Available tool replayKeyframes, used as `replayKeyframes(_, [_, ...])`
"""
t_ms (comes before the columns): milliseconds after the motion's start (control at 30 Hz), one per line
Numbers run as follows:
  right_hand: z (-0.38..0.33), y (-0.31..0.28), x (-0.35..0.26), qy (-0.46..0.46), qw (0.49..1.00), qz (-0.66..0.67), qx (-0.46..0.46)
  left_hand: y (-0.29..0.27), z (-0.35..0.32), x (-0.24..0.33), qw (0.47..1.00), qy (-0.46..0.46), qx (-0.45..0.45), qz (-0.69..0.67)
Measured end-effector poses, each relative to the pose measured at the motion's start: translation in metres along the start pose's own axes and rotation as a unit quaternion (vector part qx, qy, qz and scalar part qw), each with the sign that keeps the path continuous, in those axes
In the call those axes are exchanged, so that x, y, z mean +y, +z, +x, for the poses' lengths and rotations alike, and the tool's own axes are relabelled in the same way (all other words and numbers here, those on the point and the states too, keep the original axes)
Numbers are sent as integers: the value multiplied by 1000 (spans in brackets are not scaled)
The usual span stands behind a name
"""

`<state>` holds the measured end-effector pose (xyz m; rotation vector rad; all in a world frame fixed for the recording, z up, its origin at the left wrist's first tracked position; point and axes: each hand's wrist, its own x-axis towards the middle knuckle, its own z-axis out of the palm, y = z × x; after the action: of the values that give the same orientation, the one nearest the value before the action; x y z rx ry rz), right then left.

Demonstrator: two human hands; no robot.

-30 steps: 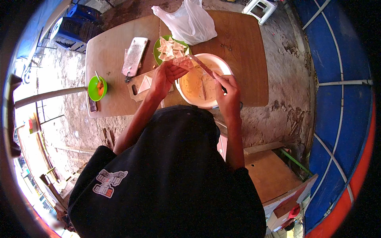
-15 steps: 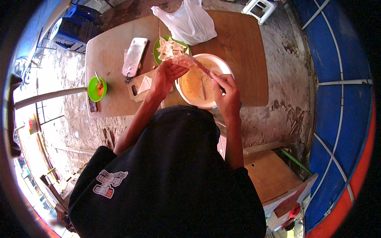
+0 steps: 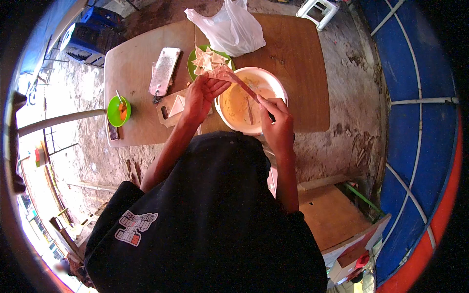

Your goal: The person repeatedly scoops a paste from a bowl with a knife and spreads it onto small triangular wrappers, then folds each wrapper and places it on a plate. The process is repeated for multiple units.

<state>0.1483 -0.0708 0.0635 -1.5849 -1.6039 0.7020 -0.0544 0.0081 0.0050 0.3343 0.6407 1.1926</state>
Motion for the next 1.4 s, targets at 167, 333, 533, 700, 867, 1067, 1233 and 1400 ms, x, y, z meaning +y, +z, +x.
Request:
replayKeyframes(167, [-2,9,-6,5,999,40,-12,8,0,-2,1000,6,12,-1])
replayKeyframes(333, [-1,10,-10,4,1000,17,-24,9,-3,0,999,10,28,28])
replayKeyframes(533, [-1,6,-4,-12,1000,9,9,10,-3,2,999,22,18,18])
replayKeyframes(700, [-5,5,8,-16,999,21,31,5,0,2,1000,14,17,-21])
replayKeyframes(867, [-4,17,25,-50,996,60,49,5,3,-2,994,-38,-8,-106])
replayKeyframes(1067, [-16,20,45,-24,990,123,58,12,2,9,988,-63,68,-128])
replayKeyframes(1233, [-29,16,68,86,992,91,8,-1,6,18,994,-44,42,-90])
replayKeyframes(1400, [-38,37,87,232,965,-14,-120,-43,20,0,996,-70,13,-54])
